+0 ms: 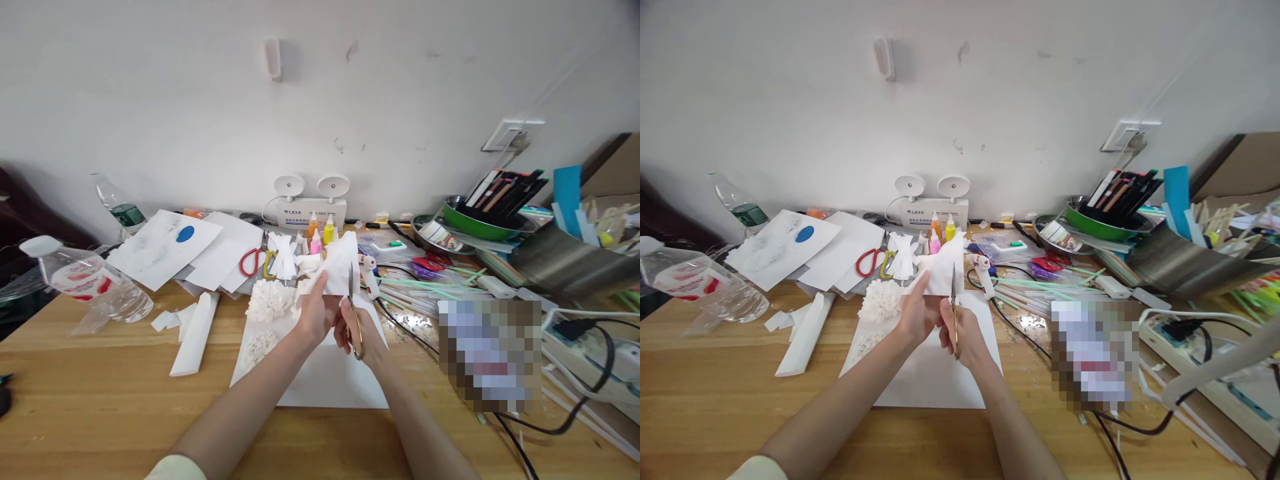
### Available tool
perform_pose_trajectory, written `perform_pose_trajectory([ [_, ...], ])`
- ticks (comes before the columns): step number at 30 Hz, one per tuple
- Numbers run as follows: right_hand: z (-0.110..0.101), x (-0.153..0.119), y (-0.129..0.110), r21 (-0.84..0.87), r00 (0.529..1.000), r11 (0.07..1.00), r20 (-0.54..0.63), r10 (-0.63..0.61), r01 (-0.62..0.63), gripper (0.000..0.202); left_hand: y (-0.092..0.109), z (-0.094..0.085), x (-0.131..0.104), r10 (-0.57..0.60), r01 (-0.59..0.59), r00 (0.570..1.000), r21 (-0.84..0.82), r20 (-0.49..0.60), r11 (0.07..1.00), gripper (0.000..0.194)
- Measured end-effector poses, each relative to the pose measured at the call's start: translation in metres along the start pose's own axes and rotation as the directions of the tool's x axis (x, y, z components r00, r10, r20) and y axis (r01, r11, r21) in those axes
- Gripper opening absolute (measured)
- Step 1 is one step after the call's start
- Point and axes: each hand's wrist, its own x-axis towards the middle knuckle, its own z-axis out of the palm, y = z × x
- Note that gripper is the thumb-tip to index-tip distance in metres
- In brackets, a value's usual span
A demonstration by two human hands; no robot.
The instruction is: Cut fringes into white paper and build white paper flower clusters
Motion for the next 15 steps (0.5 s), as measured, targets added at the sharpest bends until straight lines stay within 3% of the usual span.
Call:
perform_pose_trajectory([
  [4, -0.0027, 0.0029, 0.0033, -0.040, 0.999, 0.999, -0.017, -0.031, 0.031, 0.064, -0.0020, -0.0014, -0.0019, -0.120, 0.109, 0.982, 0.082, 0.143, 0.991, 0.062],
  [7, -0.0042, 0.0046, 0.0056, -0.068, 0.999, 0.997, -0.025, -0.041, 0.040, 0.066, -0.0034, -0.0023, -0.0026, -0.130, 0.103, 0.965, 0.126, 0.227, 0.987, 0.067],
  [15, -0.0056, 0.0055, 0.0072, -0.051, 0.994, 0.995, -0.056, -0.089, 0.086, 0.066, -0.0068, -0.0028, -0.0009, -0.117, 0.085, 0.969, 0.149, 0.218, 0.985, 0.070],
])
